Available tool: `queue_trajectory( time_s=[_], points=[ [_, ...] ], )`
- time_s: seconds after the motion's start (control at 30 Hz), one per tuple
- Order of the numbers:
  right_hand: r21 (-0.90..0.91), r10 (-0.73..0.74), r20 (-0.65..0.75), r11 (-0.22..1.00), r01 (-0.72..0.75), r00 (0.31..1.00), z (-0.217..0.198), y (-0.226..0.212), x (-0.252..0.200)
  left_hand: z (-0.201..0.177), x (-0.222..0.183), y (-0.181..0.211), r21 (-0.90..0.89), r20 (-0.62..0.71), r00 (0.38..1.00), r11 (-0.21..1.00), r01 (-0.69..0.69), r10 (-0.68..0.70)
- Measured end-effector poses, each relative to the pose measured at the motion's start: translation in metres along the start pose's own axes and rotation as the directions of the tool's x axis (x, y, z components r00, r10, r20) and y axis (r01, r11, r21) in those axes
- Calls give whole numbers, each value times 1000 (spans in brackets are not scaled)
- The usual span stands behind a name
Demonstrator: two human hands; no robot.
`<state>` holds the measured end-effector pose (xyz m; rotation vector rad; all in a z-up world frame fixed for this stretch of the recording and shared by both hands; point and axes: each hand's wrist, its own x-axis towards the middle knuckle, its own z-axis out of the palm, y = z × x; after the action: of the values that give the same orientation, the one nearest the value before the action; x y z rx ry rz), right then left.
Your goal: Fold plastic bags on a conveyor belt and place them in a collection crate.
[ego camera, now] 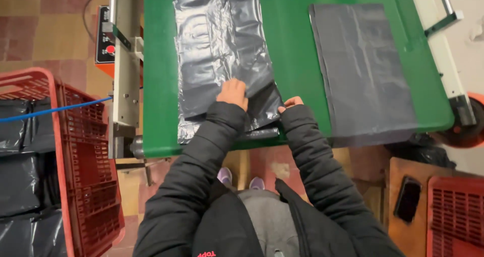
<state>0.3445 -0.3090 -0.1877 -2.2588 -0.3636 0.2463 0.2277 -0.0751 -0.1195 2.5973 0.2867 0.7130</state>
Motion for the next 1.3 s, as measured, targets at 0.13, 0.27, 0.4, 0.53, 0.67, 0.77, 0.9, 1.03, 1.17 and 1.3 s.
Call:
queue_trajectory(
  time_s=[0.13,0.27,0.4,0.53,0.67,0.77,0.9,1.03,1.17,1.3],
  points=[
    [345,240,138,898,-274,961,6,-23,-39,-56,-2,18,-207,50,998,976,59,-50],
    [329,274,148,893,-309,950,16,-20,-61,-60,-27,17,-218,74,991,972,-90,109],
    [1,109,-6,994,-109,994,7,-28,-75,-60,-48,23,-39,181,971,988,-150,155],
    [6,68,-50,998,-68,996,7,-22,-61,-6,-61,-19,-42,156,970,982,-183,187],
    [139,-164,-128,974,181,978,10,5,0,-16,-40,-40,-406,69,994,908,104,-83],
    [25,-130,-5,991,130,992,15,17,54,-44,-24,-38,-529,-4,972,826,196,-233],
    [-531,-126,224,816,229,966,23,32,78,-58,-30,-28,-535,67,960,803,263,-271],
    [-293,-186,168,928,230,968,20,17,35,-9,-76,-38,-367,64,995,929,-45,74],
    [491,320,482,672,-555,815,43,30,53,-7,-98,-17,-21,241,959,988,-151,152],
    [131,297,215,935,-329,930,76,62,92,-11,-101,-12,-63,253,947,980,-188,198]
  ],
)
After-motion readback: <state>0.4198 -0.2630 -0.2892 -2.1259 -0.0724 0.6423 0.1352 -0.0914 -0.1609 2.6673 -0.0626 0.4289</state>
